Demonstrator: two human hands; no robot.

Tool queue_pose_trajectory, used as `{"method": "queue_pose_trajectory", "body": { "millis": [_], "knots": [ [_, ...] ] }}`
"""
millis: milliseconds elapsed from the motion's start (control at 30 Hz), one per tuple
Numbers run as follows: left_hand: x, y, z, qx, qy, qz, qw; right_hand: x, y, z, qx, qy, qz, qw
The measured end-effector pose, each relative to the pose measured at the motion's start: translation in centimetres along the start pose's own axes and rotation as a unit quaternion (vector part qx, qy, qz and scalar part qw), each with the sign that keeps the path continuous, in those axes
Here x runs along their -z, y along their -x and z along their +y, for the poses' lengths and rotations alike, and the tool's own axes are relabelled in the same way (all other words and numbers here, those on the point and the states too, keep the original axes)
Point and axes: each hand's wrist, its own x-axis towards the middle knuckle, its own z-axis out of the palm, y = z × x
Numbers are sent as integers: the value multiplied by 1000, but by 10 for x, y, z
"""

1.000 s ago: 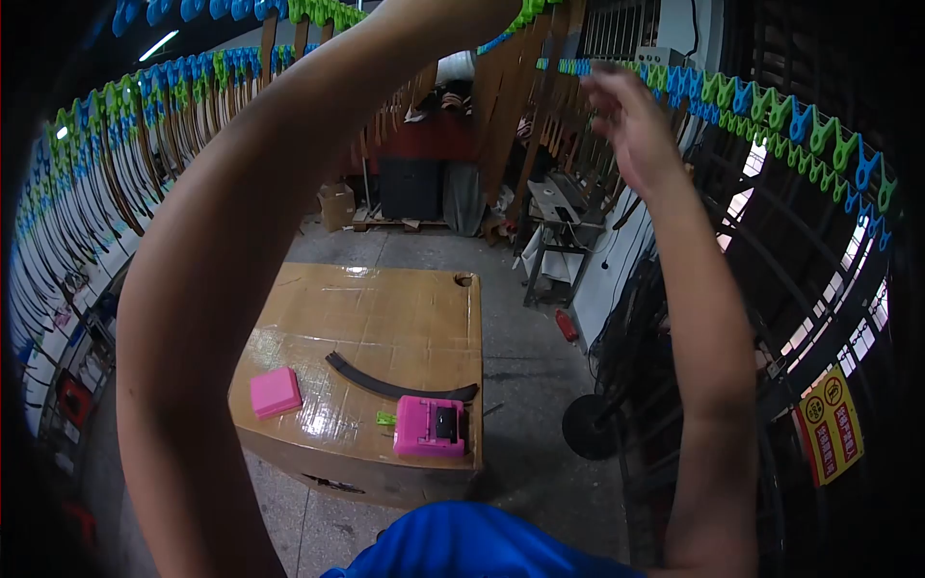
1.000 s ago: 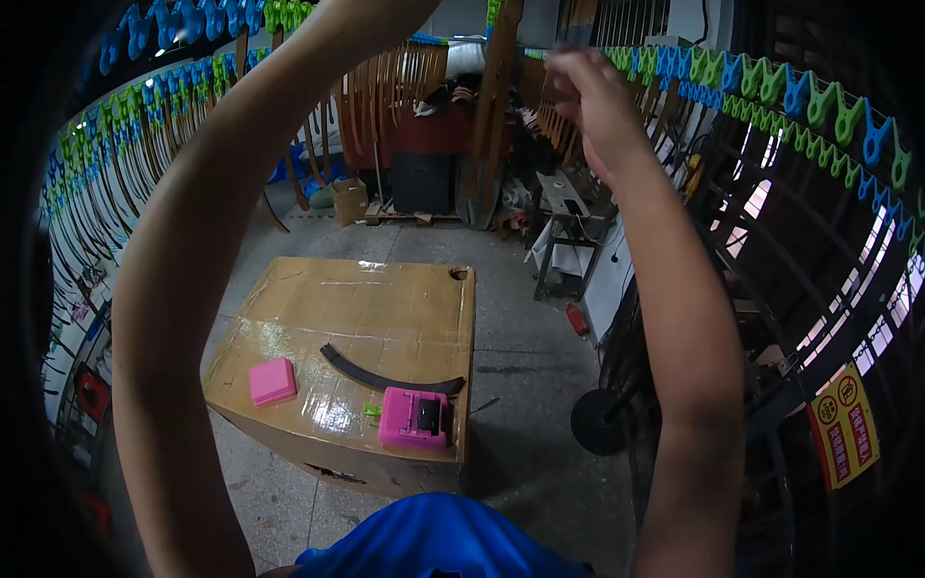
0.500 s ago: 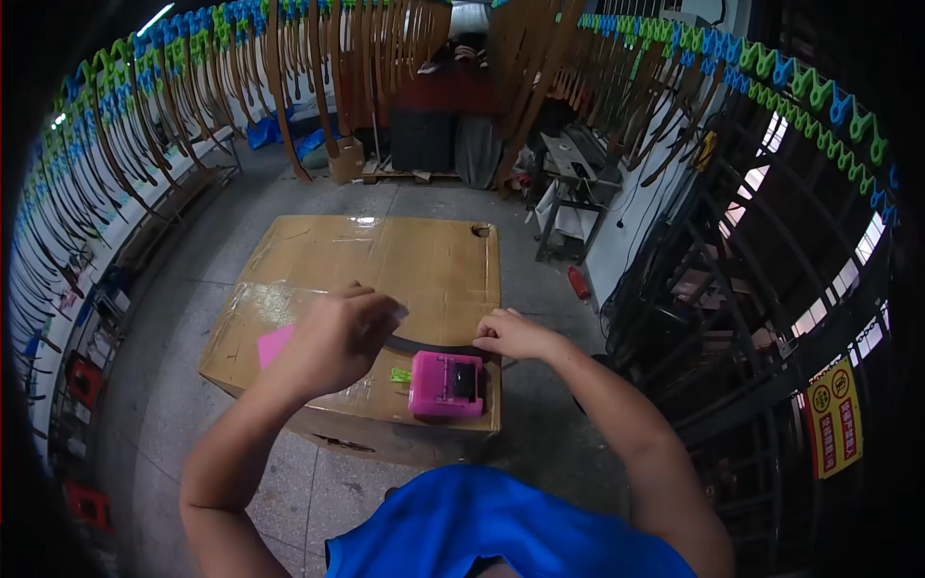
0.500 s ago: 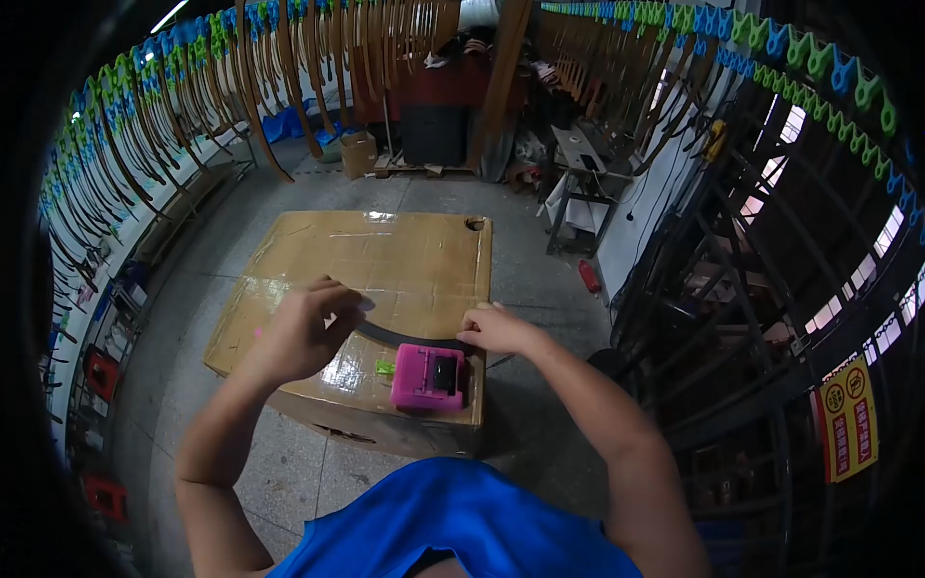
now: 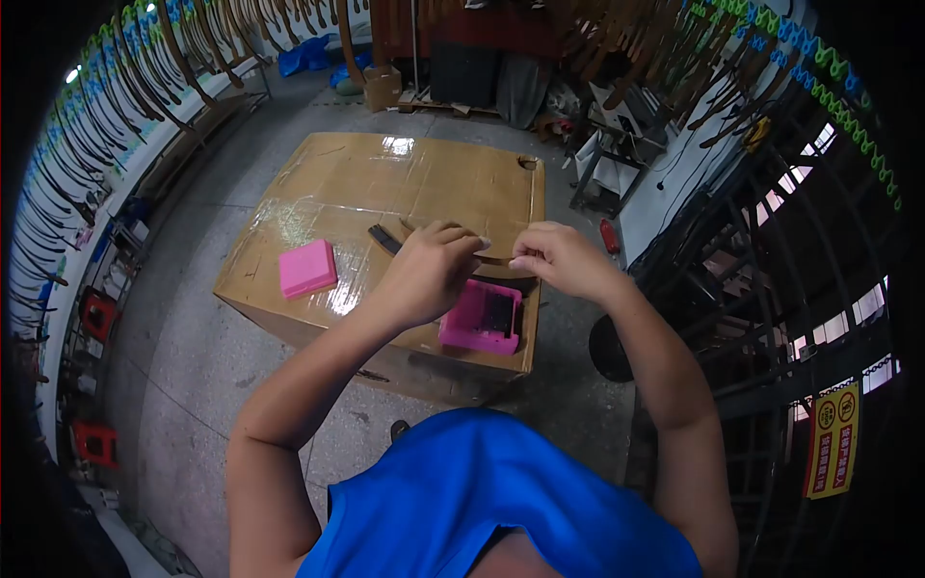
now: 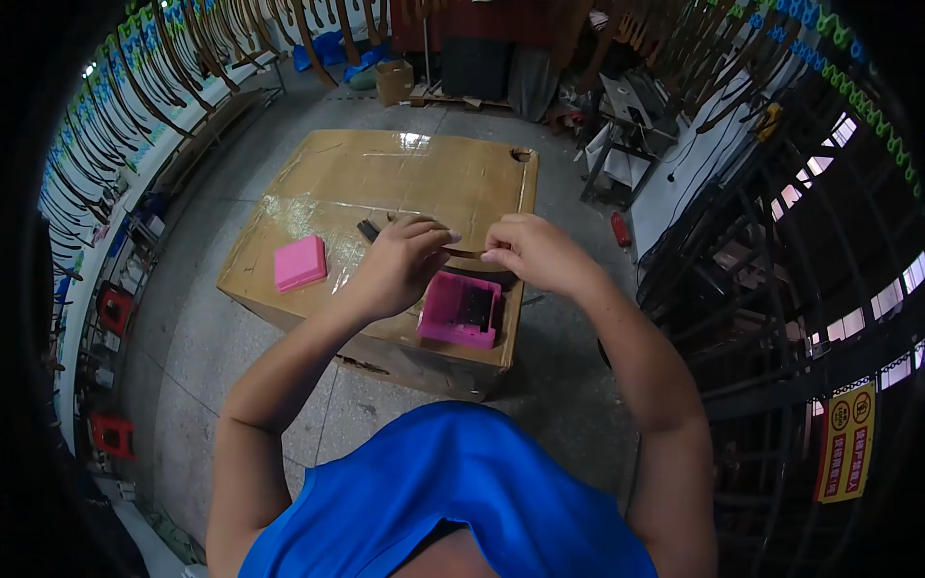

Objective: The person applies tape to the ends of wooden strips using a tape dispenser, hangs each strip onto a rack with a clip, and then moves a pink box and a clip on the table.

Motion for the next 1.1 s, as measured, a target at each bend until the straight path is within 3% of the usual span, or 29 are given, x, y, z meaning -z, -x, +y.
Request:
{"method": "queue_pose_trajectory", "body": {
  "millis": [100, 167, 300, 467, 1100],
  "knots": [
    [3, -9, 7, 19, -6, -69, 997, 8, 14, -30, -10, -31, 46, 998],
    [10, -13, 12, -42, -25, -91, 995, 6, 26, -36, -18, -56, 61, 996],
    [18, -16, 15, -53, -59, -152, 985, -16, 41, -29, -11, -108, 62, 992],
    [25, -23, 18, -173, -166, -198, 950, -34, 42, -27, 15, -99, 59, 993],
    [20, -26, 20, -217, -208, -208, 931, -61, 41, -20, 18, -89, 97, 991]
  ]
}}
